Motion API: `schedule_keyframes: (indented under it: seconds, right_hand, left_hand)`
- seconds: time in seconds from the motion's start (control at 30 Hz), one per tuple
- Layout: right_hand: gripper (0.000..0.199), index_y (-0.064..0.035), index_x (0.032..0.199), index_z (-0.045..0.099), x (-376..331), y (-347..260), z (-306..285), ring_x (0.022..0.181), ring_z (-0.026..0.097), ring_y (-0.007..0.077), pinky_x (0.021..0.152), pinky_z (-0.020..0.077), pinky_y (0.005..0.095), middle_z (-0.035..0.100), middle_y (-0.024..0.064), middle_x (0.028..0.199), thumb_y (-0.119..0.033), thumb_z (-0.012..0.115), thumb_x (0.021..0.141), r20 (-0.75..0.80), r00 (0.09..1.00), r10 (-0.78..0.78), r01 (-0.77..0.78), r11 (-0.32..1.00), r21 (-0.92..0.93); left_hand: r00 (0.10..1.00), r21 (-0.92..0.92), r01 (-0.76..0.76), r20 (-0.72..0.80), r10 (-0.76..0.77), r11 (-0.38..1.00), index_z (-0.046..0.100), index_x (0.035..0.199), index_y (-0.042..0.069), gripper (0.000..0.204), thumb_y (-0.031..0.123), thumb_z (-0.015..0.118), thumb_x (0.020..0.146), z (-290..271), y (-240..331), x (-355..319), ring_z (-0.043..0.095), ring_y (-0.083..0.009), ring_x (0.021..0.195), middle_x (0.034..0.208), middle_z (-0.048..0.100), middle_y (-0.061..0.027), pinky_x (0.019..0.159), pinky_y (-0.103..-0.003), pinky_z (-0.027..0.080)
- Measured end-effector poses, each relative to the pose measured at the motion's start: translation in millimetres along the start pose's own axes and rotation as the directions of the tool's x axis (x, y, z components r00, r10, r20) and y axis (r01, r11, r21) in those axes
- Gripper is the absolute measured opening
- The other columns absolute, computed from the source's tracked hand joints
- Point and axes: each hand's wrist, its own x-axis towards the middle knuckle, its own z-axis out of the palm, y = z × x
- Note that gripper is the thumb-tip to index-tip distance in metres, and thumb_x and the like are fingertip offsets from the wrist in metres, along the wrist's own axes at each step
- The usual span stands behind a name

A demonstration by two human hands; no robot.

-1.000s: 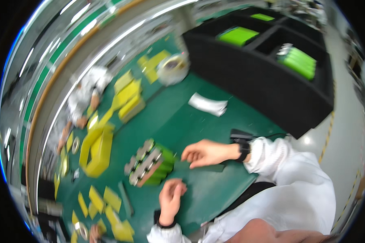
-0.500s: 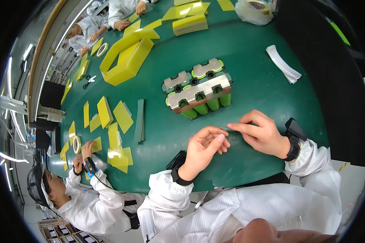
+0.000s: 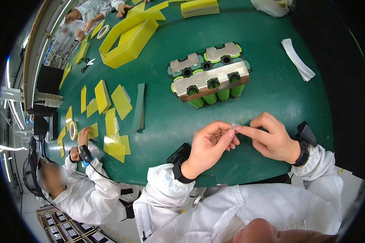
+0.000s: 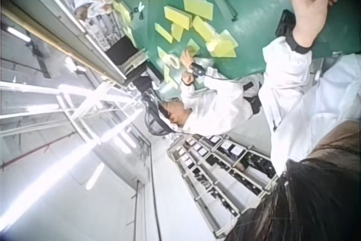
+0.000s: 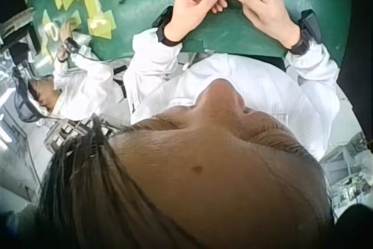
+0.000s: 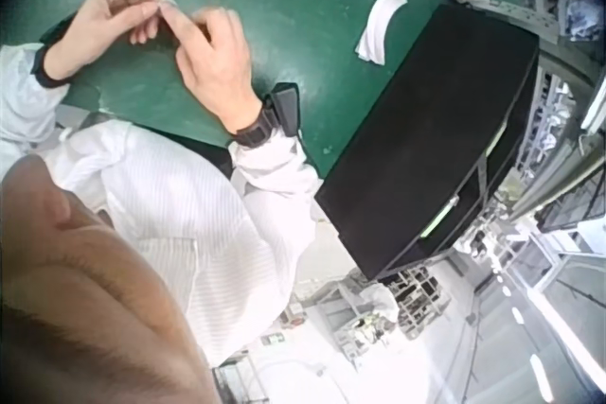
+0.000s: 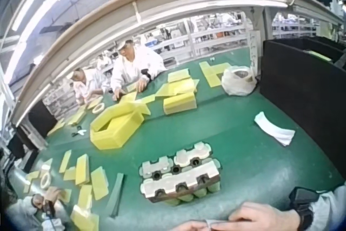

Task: The recorder is applying tape and connecting battery cells into a pack in a manufacturing environment.

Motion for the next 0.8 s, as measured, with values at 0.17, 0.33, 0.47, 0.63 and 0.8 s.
schedule_keyframes:
  seconds: [0.17,0.33,0.47,0.63,0.8]
  right_hand:
    - [0.059,-0.0101,0.119,0.064,0.8,-1.6,-1.3,0.071,0.052,0.0212,0.062,0.0460,0.0314,0.050,0.0052,0.081,0.009,0.063,0.064,0.009,1.000,0.004,-0.004,1.000,0.014]
    - [0.059,-0.0101,0.120,0.064,0.8,-1.3,-1.5,0.072,0.052,0.0214,0.063,0.0463,0.0317,0.051,0.0054,0.082,0.009,0.062,0.064,0.019,1.000,0.005,-0.005,1.000,0.026]
    - [0.059,-0.0099,0.121,0.063,0.9,-1.6,-1.4,0.072,0.052,0.0217,0.063,0.0464,0.0319,0.051,0.0056,0.082,0.008,0.062,0.065,0.024,1.000,0.002,-0.003,0.999,0.034]
    - [0.059,-0.0097,0.121,0.062,-0.8,-2.1,0.9,0.072,0.053,0.0221,0.063,0.0463,0.0318,0.051,0.0058,0.082,0.008,0.063,0.066,0.023,1.000,0.007,-0.008,0.998,0.056]
    - [0.058,-0.0094,0.122,0.062,-1.7,-1.2,3.8,0.071,0.053,0.0222,0.062,0.0461,0.0318,0.052,0.0057,0.083,0.008,0.064,0.067,0.001,1.000,0.000,0.000,0.997,0.078]
  left_hand:
    - [1.000,0.001,-0.015,0.011,0.015,1.000,0.059,0.101,-0.002,0.012,0.007,0.054,0.095,0.8,3.0,-1.0,0.062,-0.0128,0.071,0.081,0.066,-0.0101,0.062,-0.024,0.050]
    - [1.000,0.007,-0.018,0.008,0.017,1.000,0.059,0.100,-0.002,0.012,0.007,0.054,0.095,0.2,2.7,-0.6,0.062,-0.0127,0.071,0.081,0.066,-0.0102,0.062,-0.024,0.050]
    - [1.000,-0.001,-0.006,0.010,0.006,1.000,0.059,0.100,-0.003,0.012,0.007,0.054,0.095,-0.6,2.3,-0.8,0.062,-0.0129,0.071,0.081,0.066,-0.0103,0.062,-0.024,0.050]
    - [1.000,-0.024,-0.010,0.021,0.010,1.000,0.059,0.101,-0.003,0.012,0.006,0.053,0.095,-0.7,3.6,-1.0,0.062,-0.0130,0.071,0.081,0.066,-0.0107,0.063,-0.025,0.050]
    - [0.998,-0.057,0.001,0.056,0.002,0.998,0.058,0.101,-0.002,0.012,0.007,0.052,0.095,-2.2,4.0,0.0,0.062,-0.0148,0.073,0.083,0.066,-0.0116,0.065,-0.027,0.051]
